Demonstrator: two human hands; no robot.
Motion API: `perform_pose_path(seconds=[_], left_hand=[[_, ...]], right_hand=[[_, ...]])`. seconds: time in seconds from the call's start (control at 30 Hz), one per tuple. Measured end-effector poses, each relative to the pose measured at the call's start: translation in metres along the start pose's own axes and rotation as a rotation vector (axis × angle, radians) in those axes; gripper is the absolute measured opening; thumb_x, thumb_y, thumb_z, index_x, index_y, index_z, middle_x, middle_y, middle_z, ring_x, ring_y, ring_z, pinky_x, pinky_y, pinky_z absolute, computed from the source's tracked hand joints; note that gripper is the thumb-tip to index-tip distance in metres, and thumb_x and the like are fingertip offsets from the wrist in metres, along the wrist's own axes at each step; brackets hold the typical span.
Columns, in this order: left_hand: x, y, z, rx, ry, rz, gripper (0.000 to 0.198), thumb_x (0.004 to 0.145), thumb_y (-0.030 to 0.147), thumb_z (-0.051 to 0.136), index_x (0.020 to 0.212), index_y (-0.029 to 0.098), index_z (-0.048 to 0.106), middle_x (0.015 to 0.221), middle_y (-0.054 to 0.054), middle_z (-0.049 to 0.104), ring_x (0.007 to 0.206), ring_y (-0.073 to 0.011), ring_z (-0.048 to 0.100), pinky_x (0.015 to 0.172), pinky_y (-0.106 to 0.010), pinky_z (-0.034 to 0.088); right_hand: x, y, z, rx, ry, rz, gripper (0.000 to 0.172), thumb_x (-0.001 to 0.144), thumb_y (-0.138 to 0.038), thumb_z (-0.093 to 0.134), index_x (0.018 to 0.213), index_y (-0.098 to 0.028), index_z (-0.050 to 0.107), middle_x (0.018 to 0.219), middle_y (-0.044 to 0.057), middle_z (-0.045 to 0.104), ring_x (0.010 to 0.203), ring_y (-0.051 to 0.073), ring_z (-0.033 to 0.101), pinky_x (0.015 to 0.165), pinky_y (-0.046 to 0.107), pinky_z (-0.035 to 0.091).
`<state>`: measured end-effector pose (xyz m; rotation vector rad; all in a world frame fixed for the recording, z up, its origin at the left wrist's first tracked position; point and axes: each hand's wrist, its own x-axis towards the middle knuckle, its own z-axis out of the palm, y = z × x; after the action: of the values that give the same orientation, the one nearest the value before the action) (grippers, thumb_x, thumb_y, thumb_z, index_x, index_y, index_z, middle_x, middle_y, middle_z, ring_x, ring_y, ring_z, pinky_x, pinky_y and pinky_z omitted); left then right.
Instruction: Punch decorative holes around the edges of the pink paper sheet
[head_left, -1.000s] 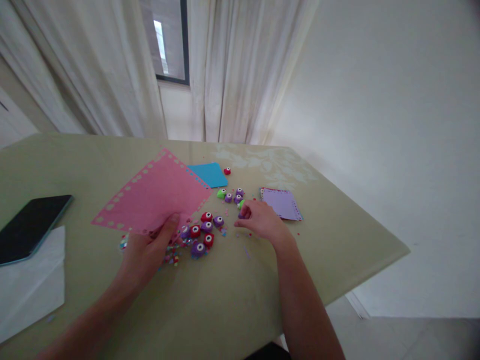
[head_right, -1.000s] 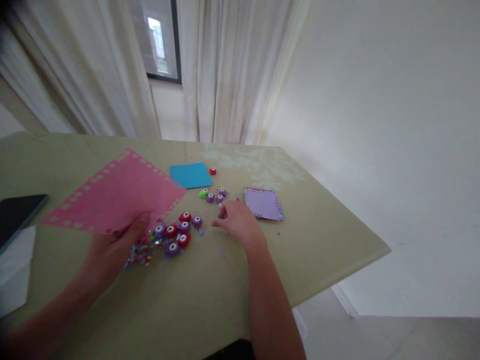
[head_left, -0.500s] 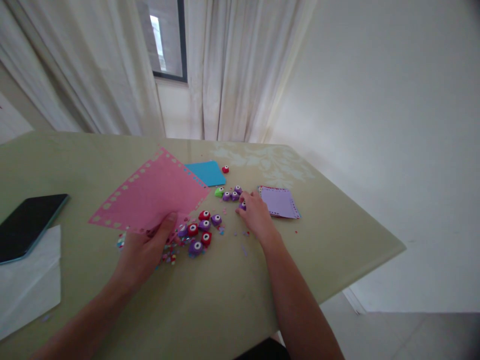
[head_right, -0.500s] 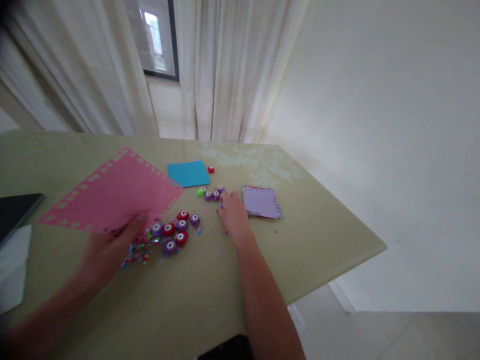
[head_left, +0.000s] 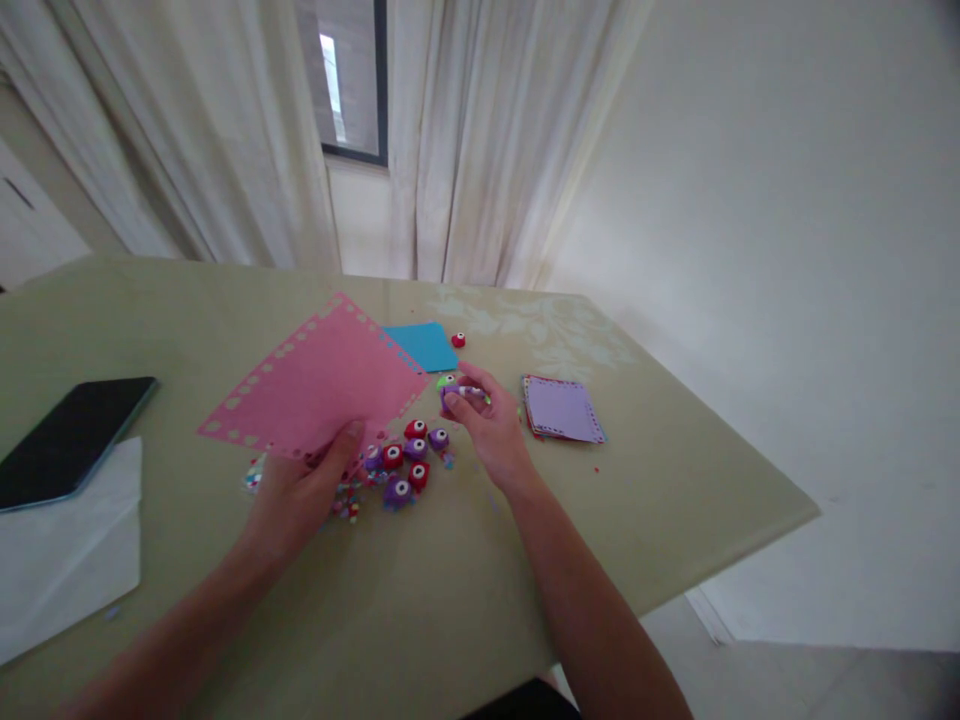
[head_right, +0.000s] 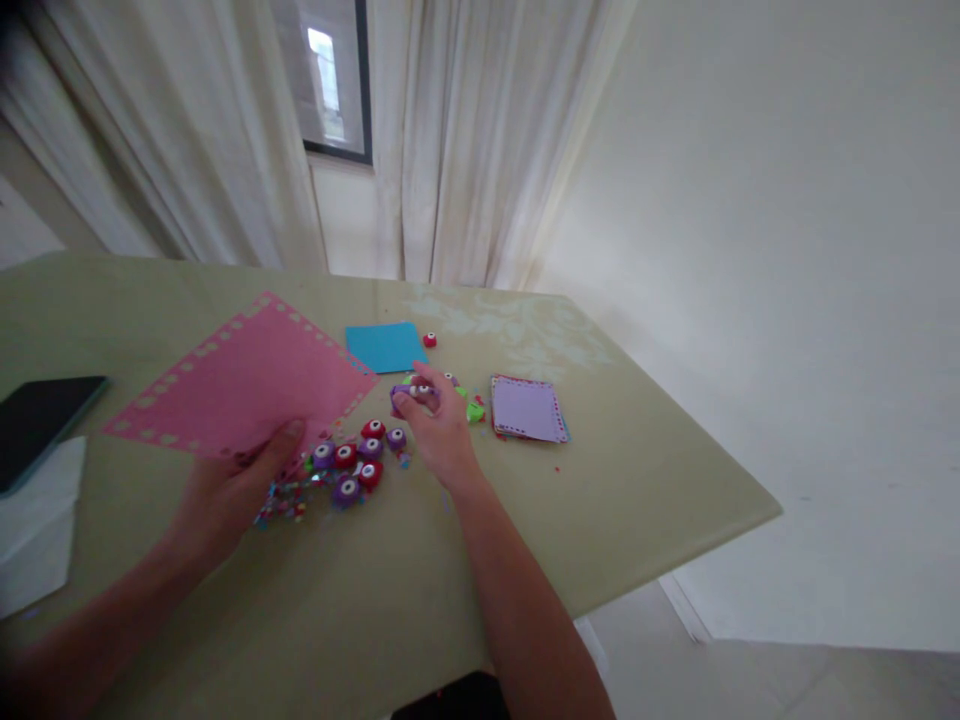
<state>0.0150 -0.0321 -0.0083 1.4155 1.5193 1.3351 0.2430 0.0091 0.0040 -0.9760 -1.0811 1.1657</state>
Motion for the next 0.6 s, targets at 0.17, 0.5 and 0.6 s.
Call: perform_pose_path(seconds=[0.17, 0.5, 0.6], left_hand=[[-0.001, -0.003, 0.000, -0.002, -0.015, -0.016, 0.042, 0.087, 0.065, 0.070, 0.081, 0.023, 0.065, 0.066, 0.001, 0.062, 0.059, -0.0222, 0.062, 0.050, -0.030, 0.050], [0.000, -0.001, 0.001, -0.025, -0.004, -0.026, 0.039, 0.086, 0.062, 0.072, 0.085, 0.024, 0.068, 0.076, -0.002, 0.071, 0.070, -0.0256, 0.068, 0.060, -0.033, 0.058], [0.000, 0.003, 0.002, 0.008, -0.007, -0.004, 0.039, 0.086, 0.062, 0.070, 0.085, 0.024, 0.070, 0.079, -0.003, 0.074, 0.079, -0.0286, 0.072, 0.065, -0.033, 0.059]], right_hand=[[-0.007, 0.008, 0.015, 0.066, -0.026, 0.096, 0.033, 0.073, -0.046, 0.093, 0.095, -0.025, 0.080, 0.108, 0.004, 0.077, 0.089, 0.017, 0.072, 0.084, 0.033, 0.060], [-0.010, 0.008, 0.021, 0.323, -0.072, 0.331, 0.049, 0.064, -0.044, 0.100, 0.099, -0.022, 0.074, 0.086, -0.002, 0.075, 0.071, 0.012, 0.073, 0.063, 0.020, 0.056], [-0.009, 0.006, 0.020, 0.345, -0.044, 0.333, 0.051, 0.062, -0.043, 0.101, 0.098, -0.021, 0.072, 0.087, -0.002, 0.074, 0.068, 0.011, 0.072, 0.063, 0.020, 0.057]])
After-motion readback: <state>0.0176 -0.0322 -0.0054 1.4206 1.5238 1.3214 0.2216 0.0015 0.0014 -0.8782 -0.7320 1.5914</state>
